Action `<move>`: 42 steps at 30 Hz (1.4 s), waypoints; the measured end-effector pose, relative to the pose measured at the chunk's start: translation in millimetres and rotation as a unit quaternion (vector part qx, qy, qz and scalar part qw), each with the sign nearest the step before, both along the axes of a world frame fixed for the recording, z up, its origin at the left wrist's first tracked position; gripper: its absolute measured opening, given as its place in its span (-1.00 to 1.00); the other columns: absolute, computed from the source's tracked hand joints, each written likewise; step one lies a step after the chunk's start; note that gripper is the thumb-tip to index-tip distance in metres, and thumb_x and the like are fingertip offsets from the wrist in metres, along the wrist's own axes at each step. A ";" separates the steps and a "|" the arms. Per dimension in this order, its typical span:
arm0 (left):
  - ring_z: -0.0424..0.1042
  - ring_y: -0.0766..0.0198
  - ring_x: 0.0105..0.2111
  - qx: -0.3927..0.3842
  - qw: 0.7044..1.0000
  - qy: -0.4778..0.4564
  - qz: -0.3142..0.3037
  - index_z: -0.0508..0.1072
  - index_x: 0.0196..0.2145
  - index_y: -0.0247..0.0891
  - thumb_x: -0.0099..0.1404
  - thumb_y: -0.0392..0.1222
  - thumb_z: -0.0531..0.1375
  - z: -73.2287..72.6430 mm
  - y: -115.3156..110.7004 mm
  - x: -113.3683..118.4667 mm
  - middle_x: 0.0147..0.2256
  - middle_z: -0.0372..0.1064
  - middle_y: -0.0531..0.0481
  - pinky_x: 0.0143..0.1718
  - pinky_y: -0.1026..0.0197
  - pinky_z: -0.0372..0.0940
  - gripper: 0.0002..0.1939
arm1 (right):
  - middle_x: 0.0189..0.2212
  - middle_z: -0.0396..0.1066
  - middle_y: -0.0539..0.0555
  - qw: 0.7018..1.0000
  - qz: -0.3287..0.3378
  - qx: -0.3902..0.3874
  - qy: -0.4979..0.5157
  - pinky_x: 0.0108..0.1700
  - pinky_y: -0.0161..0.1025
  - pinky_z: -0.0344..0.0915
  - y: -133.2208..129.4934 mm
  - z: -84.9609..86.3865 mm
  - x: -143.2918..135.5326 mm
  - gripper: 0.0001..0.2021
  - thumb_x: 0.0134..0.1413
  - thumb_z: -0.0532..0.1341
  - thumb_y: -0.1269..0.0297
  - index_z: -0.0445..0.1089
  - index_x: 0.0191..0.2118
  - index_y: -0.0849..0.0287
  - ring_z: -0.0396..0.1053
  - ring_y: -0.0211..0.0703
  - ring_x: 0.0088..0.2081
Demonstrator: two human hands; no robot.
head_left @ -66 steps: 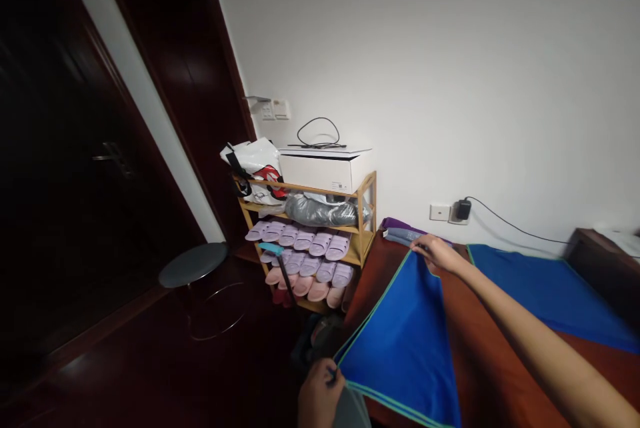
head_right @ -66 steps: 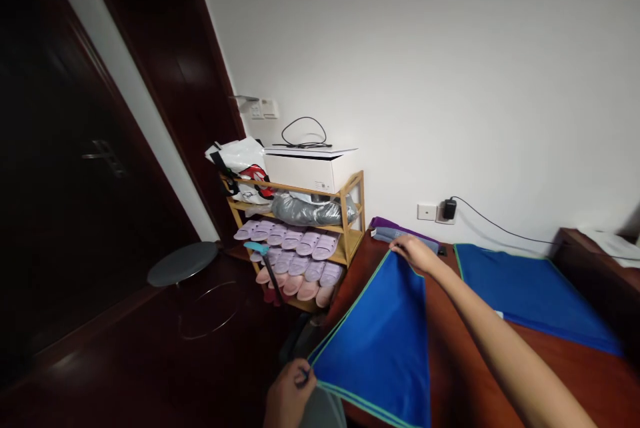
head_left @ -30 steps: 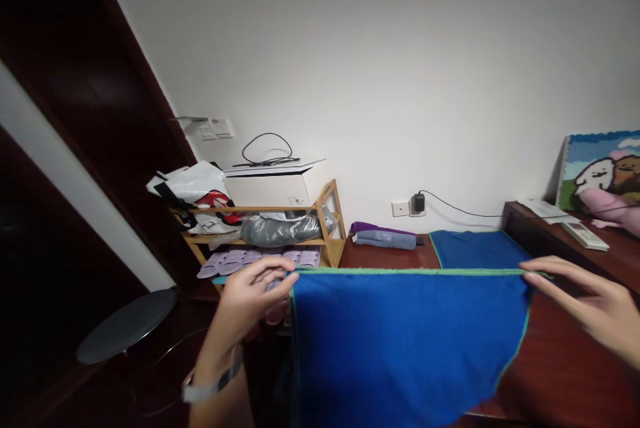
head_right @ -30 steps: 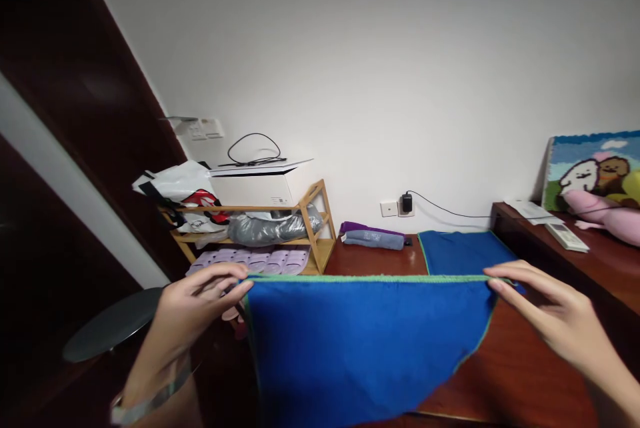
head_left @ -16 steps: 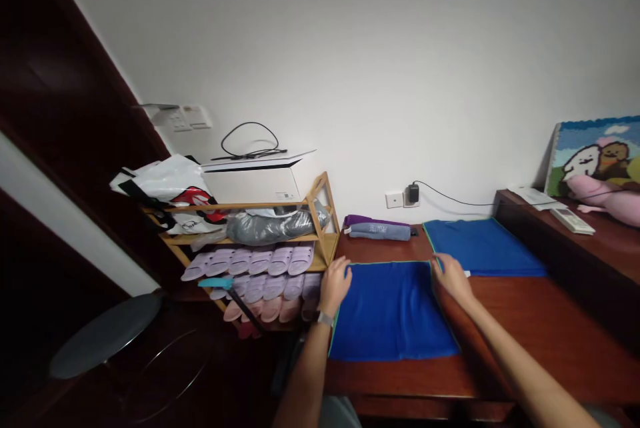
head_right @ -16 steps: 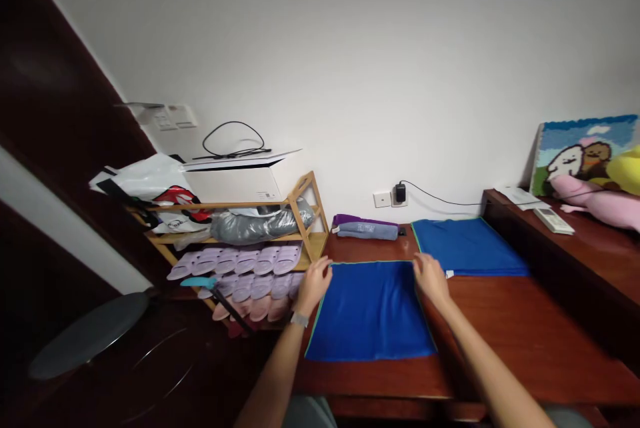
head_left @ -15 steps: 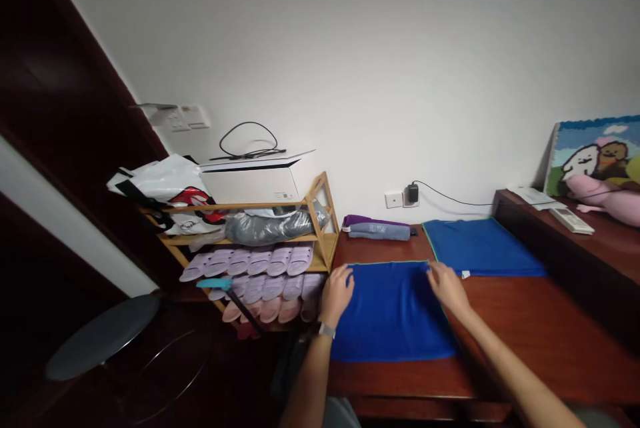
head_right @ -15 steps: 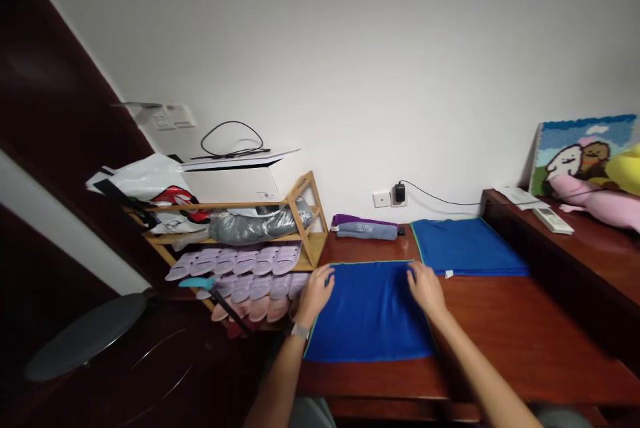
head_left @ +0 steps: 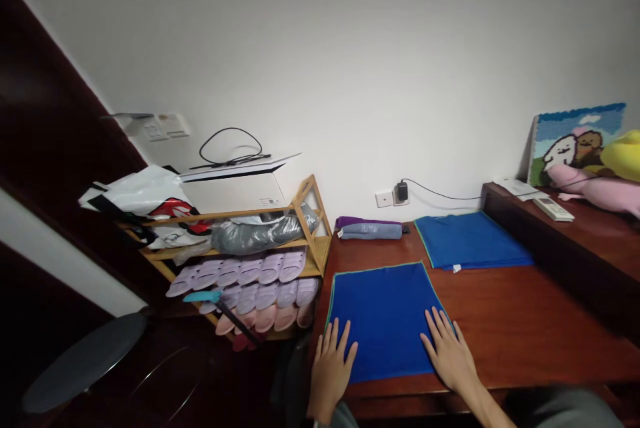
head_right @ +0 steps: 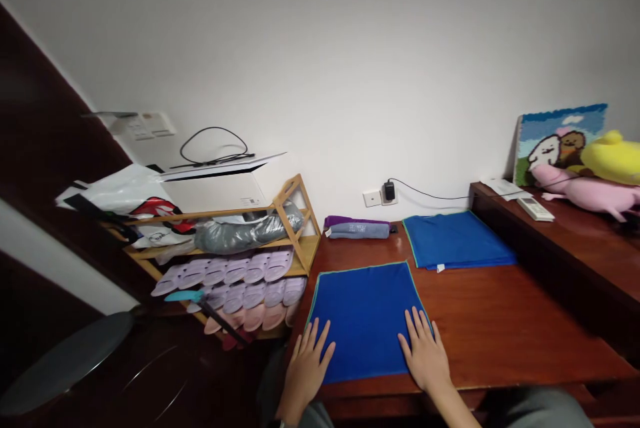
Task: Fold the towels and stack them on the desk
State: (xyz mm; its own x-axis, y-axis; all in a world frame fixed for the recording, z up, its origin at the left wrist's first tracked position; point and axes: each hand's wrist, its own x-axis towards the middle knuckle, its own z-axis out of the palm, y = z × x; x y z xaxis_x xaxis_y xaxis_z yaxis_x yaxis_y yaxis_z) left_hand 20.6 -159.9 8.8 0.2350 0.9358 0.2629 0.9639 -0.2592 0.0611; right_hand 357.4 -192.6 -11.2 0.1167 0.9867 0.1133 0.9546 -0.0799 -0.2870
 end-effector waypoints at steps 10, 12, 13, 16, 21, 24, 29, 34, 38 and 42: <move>0.12 0.03 0.40 0.017 0.996 -0.010 -0.084 0.25 0.38 -0.02 0.53 -0.01 0.03 23.5 44.9 36.7 0.40 0.12 -0.08 0.37 -0.14 0.14 -0.48 | 0.47 -0.07 0.18 0.999 -0.031 -0.010 -0.018 0.46 0.18 -0.17 22.4 7.6 -21.3 -0.29 0.35 -0.10 -0.10 0.08 0.46 0.19 -0.12 0.11 0.48; 0.09 -0.02 0.40 -0.010 0.998 -0.004 -0.065 0.21 0.40 0.02 0.51 0.03 0.05 18.4 46.8 38.2 0.41 0.09 -0.08 0.37 -0.18 0.13 -0.46 | 0.47 -0.09 0.18 1.000 -0.006 -0.010 -0.021 0.47 0.16 -0.21 31.0 5.0 -14.4 -0.28 0.36 -0.11 -0.11 0.04 0.47 0.20 -0.14 0.09 0.49; 0.07 -0.05 0.41 -0.017 0.999 -0.004 -0.047 0.20 0.40 0.03 0.51 0.05 0.05 15.3 44.5 38.2 0.42 0.07 -0.09 0.36 -0.21 0.12 -0.44 | 0.48 -0.10 0.17 1.000 0.011 -0.009 -0.018 0.48 0.15 -0.22 37.1 6.3 -8.7 -0.28 0.36 -0.11 -0.12 0.03 0.48 0.19 -0.15 0.07 0.49; 0.06 -0.14 0.41 -0.022 1.000 -0.008 0.007 0.20 0.41 -0.04 0.50 0.10 0.05 7.6 27.6 38.4 0.42 0.05 -0.16 0.35 -0.25 0.13 -0.41 | 0.48 -0.10 0.12 0.996 0.082 -0.023 -0.003 0.48 0.11 -0.22 61.0 21.5 11.7 -0.30 0.37 -0.12 -0.13 0.02 0.48 0.12 -0.16 0.01 0.49; 0.27 -0.14 0.31 0.007 0.999 -0.021 0.035 0.41 0.29 -0.18 0.51 0.09 0.02 10.4 0.5 40.1 0.32 0.28 -0.25 0.29 -0.20 0.23 -0.46 | 0.48 -0.08 0.12 0.993 0.111 -0.045 -0.015 0.48 0.09 -0.21 82.0 43.6 15.4 -0.34 0.37 -0.10 0.01 0.03 0.48 0.13 -0.16 0.01 0.49; 0.25 -0.02 0.33 0.041 0.999 -0.027 -0.011 0.42 0.27 -0.18 0.54 0.01 -0.03 19.8 7.2 38.9 0.33 0.27 -0.17 0.33 -0.14 0.20 -0.50 | 0.48 -0.10 0.21 0.999 -0.003 -0.018 -0.036 0.47 0.12 -0.19 67.1 29.8 -6.1 -0.33 0.38 -0.16 0.08 0.00 0.48 0.29 -0.17 0.10 0.49; 0.10 0.01 0.40 -0.012 0.997 -0.008 -0.080 0.25 0.38 -0.04 0.53 0.00 0.02 28.6 39.3 33.9 0.41 0.11 -0.10 0.38 -0.16 0.11 -0.48 | 0.48 -0.10 0.26 0.995 -0.080 -0.023 -0.053 0.47 0.15 -0.22 40.3 -3.8 -29.7 -0.26 0.37 -0.15 -0.05 0.00 0.48 0.33 -0.15 0.17 0.49; 0.01 -0.14 0.42 -0.051 0.999 0.011 0.007 0.17 0.41 0.05 0.50 0.08 0.05 24.9 33.2 44.7 0.44 0.02 -0.09 0.37 -0.28 0.05 -0.42 | 0.50 -0.19 0.18 0.996 -0.041 -0.051 -0.059 0.48 0.10 -0.30 60.6 8.4 -8.7 -0.29 0.39 -0.16 -0.03 -0.10 0.50 0.26 -0.22 0.07 0.50; 0.09 -0.26 0.39 -0.059 0.996 0.014 0.072 0.23 0.40 -0.08 0.48 0.14 0.06 17.9 -9.9 69.5 0.39 0.14 -0.23 0.31 -0.30 0.14 -0.38 | 0.51 -0.20 0.09 0.992 0.085 -0.087 -0.044 0.49 0.03 -0.33 96.4 39.0 21.6 -0.30 0.39 -0.15 -0.03 -0.11 0.51 0.17 -0.27 -0.01 0.51; 0.35 -0.19 0.25 -0.045 0.997 -0.001 0.058 0.45 0.26 -0.14 0.49 0.10 0.04 22.5 -30.6 75.3 0.26 0.37 -0.27 0.24 -0.21 0.26 -0.48 | 0.51 -0.20 0.08 0.994 0.051 -0.083 -0.038 0.48 0.08 -0.34 103.2 45.9 13.8 -0.34 0.38 -0.14 0.09 -0.10 0.51 0.15 -0.28 0.03 0.51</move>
